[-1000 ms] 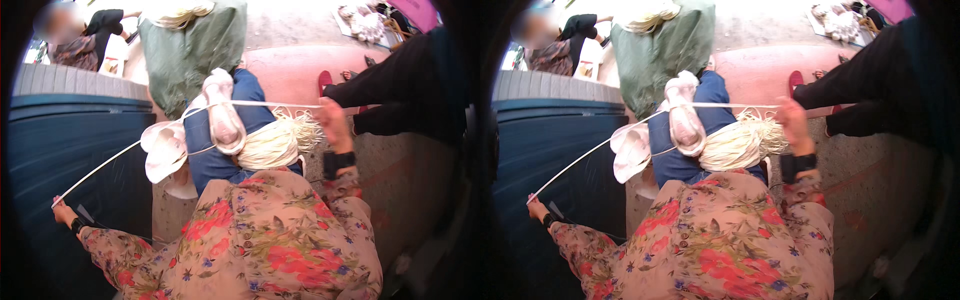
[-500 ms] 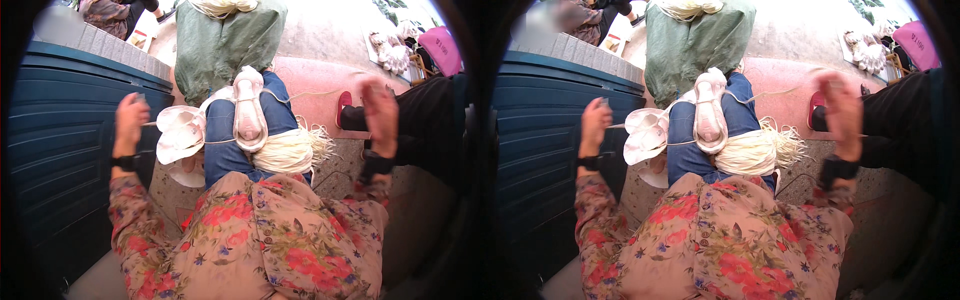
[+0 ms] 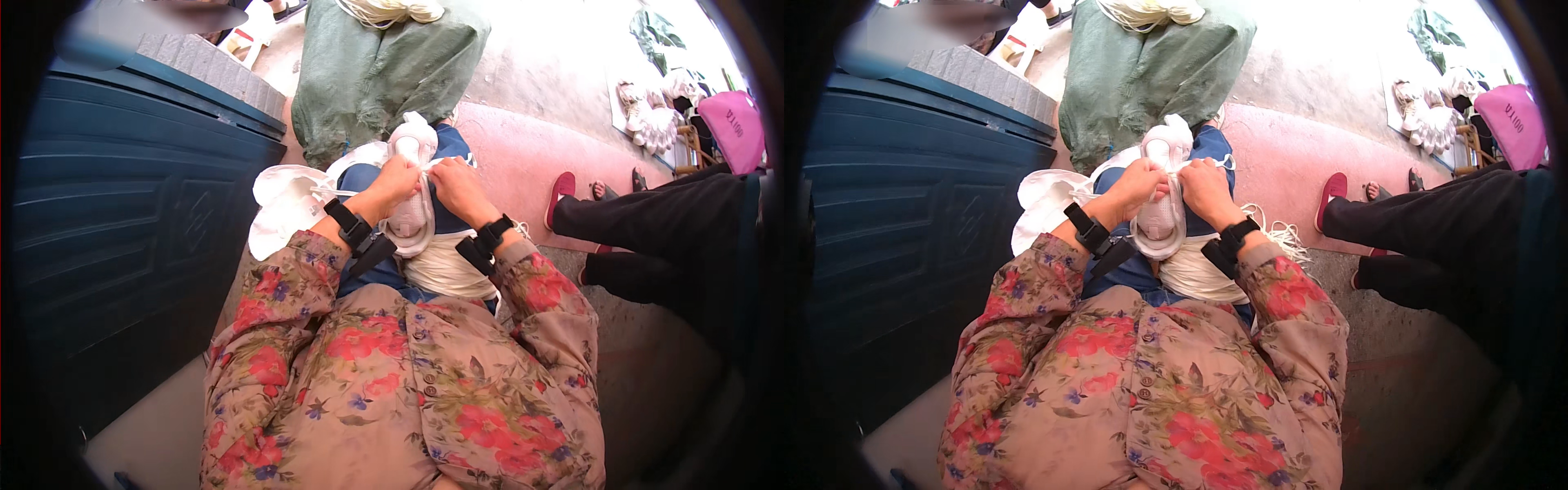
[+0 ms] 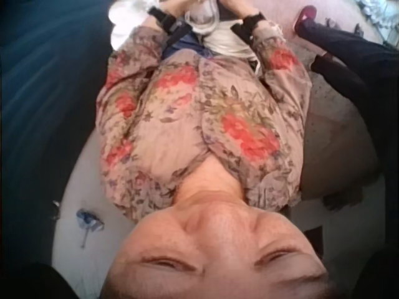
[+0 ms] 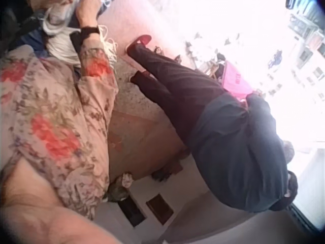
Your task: The recorder is lacing a pair of white sneakers while sitting down at a workshop entrance.
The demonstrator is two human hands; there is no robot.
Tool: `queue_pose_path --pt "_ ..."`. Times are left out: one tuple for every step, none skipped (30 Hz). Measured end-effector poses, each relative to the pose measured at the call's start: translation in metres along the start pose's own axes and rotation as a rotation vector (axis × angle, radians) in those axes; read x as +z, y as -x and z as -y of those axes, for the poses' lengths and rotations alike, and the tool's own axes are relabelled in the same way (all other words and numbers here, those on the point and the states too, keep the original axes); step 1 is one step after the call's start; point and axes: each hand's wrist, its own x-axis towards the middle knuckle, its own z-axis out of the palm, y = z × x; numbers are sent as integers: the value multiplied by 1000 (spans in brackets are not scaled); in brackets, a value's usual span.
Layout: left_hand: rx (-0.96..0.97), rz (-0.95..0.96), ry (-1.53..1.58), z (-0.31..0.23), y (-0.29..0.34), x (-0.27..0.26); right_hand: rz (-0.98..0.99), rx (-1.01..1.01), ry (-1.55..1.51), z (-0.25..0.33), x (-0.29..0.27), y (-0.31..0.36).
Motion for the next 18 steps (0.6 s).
queue_pose_path --pt "35 -31 -37 2 -1 2 -43 -6 -15 0 3 -2" --pt "80 -62 -70 4 0 5 -44 -8 -9 0 5 -4" --pt "125 -94 -105 5 1 6 -46 -9 -3 1 7 -6" --pt "125 -97 -59 7 3 6 -52 -7 4 0 8 -8" --pt "125 -99 -11 10 5 8 -54 -13 22 0 9 -9" --pt "125 -100 37 11 8 8 -50 -42 68 -1 10 -10" --pt "127 -89 64 12 9 8 -37 -63 116 -2 9 -11" --pt "129 -80 93 12 10 7 -29 -85 168 -3 9 -12" --pt "132 -73 121 12 12 7 -18 -93 181 -3 8 -13" --pt "127 -68 130 12 13 6 -13 -100 198 -2 6 -13" --pt "122 -64 139 12 13 6 -8 -107 214 -2 5 -14" --pt "118 -59 147 12 13 5 -28 -125 220 0 5 -15" --pt "119 -57 162 12 13 5 -47 -143 227 1 4 -16" --pt "120 -54 178 13 13 5 -68 -155 234 3 3 -17" --pt "122 -50 193 13 12 4 -58 -143 254 4 4 -18" --pt "126 -53 187 15 12 4 -50 -128 273 5 4 -18" --pt "131 -56 181 16 11 4 -46 -111 290 6 5 -19" --pt "135 -59 175 17 11 4 -18 -106 286 7 5 -20"
